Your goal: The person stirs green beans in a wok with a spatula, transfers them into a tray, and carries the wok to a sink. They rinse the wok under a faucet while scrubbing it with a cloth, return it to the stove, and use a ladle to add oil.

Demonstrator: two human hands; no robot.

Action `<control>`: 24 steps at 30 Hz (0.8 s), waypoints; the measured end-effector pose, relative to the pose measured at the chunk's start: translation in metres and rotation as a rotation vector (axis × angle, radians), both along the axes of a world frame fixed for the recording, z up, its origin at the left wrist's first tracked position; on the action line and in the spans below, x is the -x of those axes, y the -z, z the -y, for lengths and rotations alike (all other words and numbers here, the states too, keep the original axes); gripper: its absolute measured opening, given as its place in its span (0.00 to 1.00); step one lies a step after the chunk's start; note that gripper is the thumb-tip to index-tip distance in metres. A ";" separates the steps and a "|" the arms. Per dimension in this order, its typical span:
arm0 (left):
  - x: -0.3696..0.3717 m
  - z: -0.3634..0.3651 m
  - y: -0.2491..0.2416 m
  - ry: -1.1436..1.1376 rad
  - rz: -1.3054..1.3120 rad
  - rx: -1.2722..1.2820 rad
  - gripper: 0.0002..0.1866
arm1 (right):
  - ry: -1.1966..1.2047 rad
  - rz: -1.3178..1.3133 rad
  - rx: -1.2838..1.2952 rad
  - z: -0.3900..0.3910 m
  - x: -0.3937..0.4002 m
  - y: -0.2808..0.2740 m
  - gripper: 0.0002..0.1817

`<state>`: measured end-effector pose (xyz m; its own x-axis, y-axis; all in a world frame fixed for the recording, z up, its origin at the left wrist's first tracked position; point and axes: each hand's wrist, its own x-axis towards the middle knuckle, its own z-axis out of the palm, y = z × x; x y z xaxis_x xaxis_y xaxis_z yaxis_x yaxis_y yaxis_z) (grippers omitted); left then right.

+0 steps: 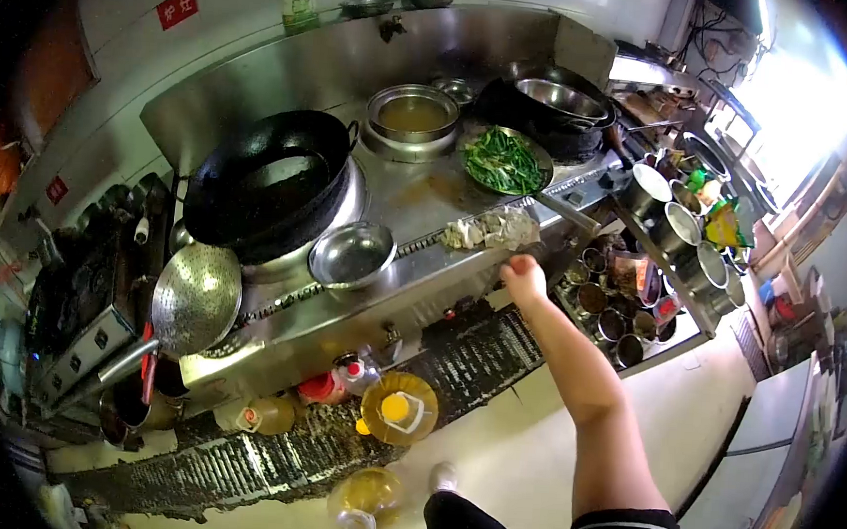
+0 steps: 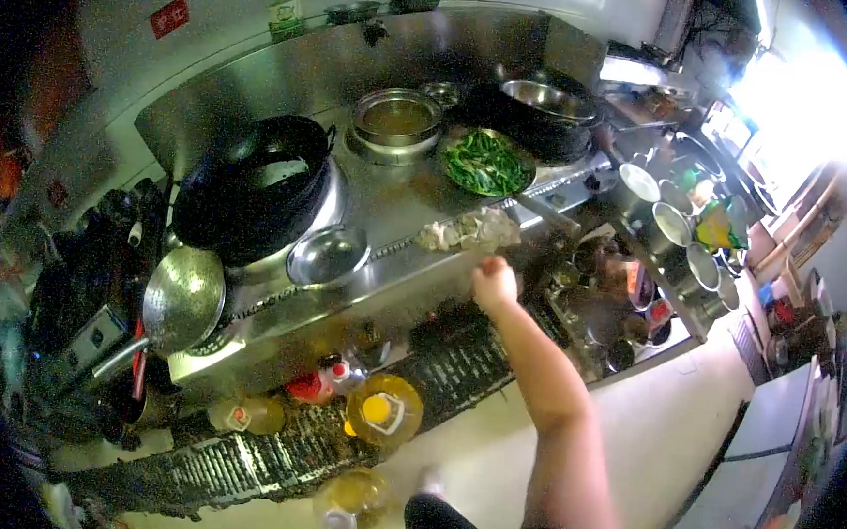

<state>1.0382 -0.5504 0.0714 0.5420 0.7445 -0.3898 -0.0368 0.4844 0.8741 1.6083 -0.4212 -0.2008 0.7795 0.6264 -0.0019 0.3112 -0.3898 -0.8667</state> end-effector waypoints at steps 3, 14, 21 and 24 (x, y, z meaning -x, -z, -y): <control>-0.012 0.006 0.019 -0.073 -0.217 0.117 0.32 | 0.157 0.101 0.196 -0.049 -0.029 -0.027 0.28; 0.015 0.046 0.167 -0.405 -0.060 0.325 0.26 | 0.380 0.402 -0.044 -0.096 -0.071 0.002 0.07; 0.025 0.010 0.164 -0.642 0.325 0.351 0.24 | -0.019 -0.231 -0.681 -0.051 -0.029 -0.105 0.06; -0.004 -0.011 0.165 -0.605 0.371 0.399 0.24 | -0.378 -0.439 -0.398 0.005 0.077 -0.139 0.06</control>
<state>1.0418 -0.5396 -0.0933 0.2367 0.7925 -0.5620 -0.6448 0.5608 0.5193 1.5315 -0.4259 -0.0621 0.4877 0.8728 0.0193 -0.0488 0.0493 -0.9976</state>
